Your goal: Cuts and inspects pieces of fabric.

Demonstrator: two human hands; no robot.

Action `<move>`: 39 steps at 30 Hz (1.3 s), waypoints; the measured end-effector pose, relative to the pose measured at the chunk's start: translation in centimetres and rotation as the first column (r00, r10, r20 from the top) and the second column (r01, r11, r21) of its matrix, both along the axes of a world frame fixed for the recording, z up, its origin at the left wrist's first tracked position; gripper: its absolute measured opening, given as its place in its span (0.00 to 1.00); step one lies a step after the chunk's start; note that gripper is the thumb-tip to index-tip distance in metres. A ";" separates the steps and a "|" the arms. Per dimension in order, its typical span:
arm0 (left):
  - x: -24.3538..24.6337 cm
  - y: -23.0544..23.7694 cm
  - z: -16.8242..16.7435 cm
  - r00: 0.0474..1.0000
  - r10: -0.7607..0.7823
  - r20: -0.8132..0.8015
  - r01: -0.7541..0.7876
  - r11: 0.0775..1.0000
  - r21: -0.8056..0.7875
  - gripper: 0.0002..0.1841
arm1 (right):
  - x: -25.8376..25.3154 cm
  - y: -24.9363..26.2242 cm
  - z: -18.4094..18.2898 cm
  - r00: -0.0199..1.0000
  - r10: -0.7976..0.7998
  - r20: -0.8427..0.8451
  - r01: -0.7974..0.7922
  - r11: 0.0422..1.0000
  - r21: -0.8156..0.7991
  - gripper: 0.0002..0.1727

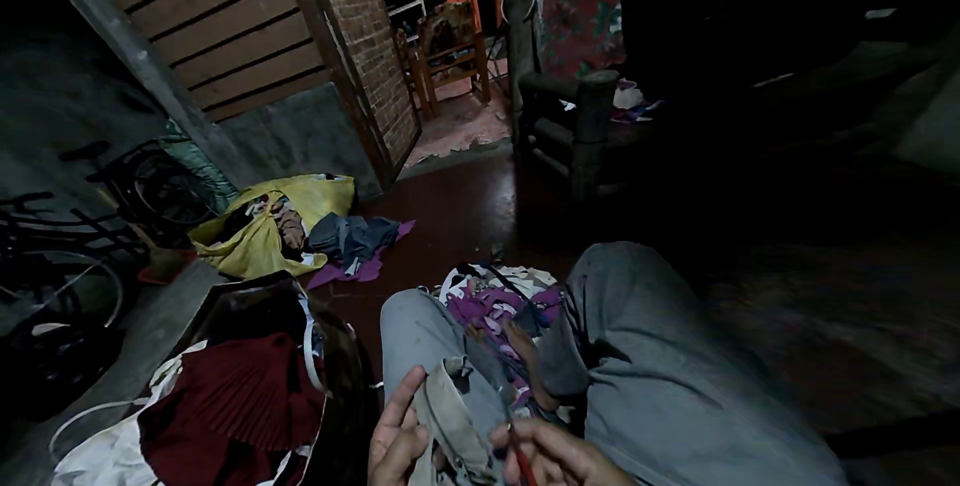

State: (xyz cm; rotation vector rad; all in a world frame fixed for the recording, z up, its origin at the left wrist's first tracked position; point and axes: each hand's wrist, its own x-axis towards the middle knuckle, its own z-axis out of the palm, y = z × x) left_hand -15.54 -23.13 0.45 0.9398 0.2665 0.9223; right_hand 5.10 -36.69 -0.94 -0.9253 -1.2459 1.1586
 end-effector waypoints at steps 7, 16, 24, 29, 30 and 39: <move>1.4 -1.9 1.2 0.993 0.017 -0.116 -0.011 0.998 0.056 0.34 | -2.0 1.1 3.0 0.956 -0.222 -0.190 0.219 0.975 -0.035 0.43; 1.0 -3.2 3.8 0.940 0.219 -0.260 -0.074 0.879 0.471 0.38 | -0.5 0.9 4.2 0.937 -0.251 -0.242 0.254 0.967 -0.020 0.37; 1.4 -4.0 4.4 0.898 0.341 -0.279 -0.113 0.790 0.602 0.36 | 0.7 0.8 5.0 0.936 -0.303 -0.176 0.314 0.949 0.036 0.36; 1.3 -4.3 4.9 0.895 0.327 -0.304 -0.098 0.808 0.582 0.39 | 0.9 0.8 5.2 0.931 -0.295 -0.214 0.306 0.952 0.017 0.37; 1.2 -4.3 4.9 0.896 0.318 -0.309 -0.091 0.815 0.573 0.39 | 1.0 0.7 5.2 0.930 -0.296 -0.220 0.306 0.952 0.010 0.37; 1.2 -3.5 4.3 0.943 0.169 -0.286 -0.019 0.887 0.462 0.39 | 1.4 0.6 5.6 0.917 -0.299 -0.264 0.299 0.953 -0.042 0.36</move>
